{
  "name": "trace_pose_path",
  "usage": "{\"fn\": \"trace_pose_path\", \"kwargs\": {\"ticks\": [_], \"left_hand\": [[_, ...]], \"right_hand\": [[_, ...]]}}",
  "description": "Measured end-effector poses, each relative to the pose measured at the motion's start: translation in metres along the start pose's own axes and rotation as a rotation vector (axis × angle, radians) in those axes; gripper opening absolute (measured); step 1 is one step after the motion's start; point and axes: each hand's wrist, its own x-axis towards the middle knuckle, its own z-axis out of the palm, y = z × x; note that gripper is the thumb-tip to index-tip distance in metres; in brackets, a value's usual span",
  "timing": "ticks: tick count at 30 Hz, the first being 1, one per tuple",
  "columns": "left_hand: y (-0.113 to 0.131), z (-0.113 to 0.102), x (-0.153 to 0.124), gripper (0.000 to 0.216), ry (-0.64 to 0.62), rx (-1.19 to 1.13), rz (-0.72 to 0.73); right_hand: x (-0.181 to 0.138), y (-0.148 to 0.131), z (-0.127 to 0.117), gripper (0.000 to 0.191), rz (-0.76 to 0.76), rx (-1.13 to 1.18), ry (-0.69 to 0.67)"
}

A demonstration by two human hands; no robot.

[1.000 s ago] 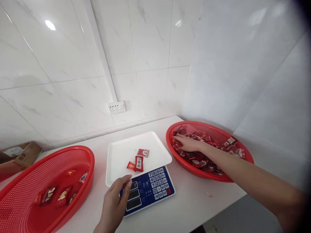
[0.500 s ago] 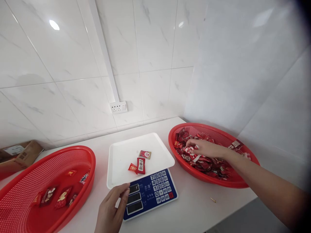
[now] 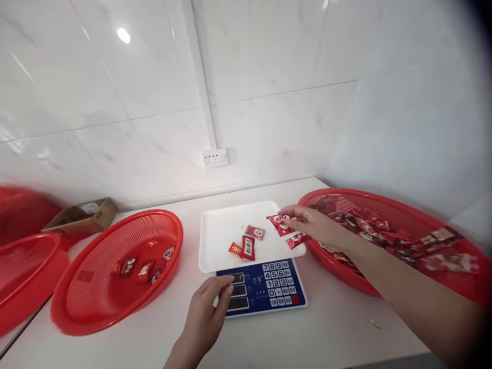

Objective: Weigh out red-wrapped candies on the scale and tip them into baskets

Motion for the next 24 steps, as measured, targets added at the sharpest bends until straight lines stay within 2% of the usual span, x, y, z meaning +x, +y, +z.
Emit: {"fn": "trace_pose_path", "kwargs": {"ticks": [3,7,11,16,20,24], "left_hand": [[0.000,-0.008,-0.007,0.017,0.015,0.020,-0.018],[-0.008,-0.018,-0.020,0.016,0.060,0.050,-0.064],[-0.017,-0.019,-0.032,0.016,0.070,0.063,-0.130],[-0.016,-0.013,-0.036,0.017,0.038,0.053,-0.142],[-0.012,-0.011,-0.035,0.017,0.035,0.041,-0.123],[-0.011,-0.012,-0.036,0.016,0.024,0.037,-0.122]], "right_hand": [[0.011,0.007,0.019,0.048,-0.063,-0.206,0.029],[0.006,0.019,0.023,0.050,-0.057,-0.390,0.110],[-0.009,0.020,0.023,0.051,0.042,-0.410,0.160],[-0.019,0.008,0.029,0.049,0.075,-0.399,0.188],[-0.020,-0.007,0.038,0.049,0.055,-0.335,0.236],[-0.010,-0.013,0.053,0.045,-0.035,-0.273,0.161]]}}
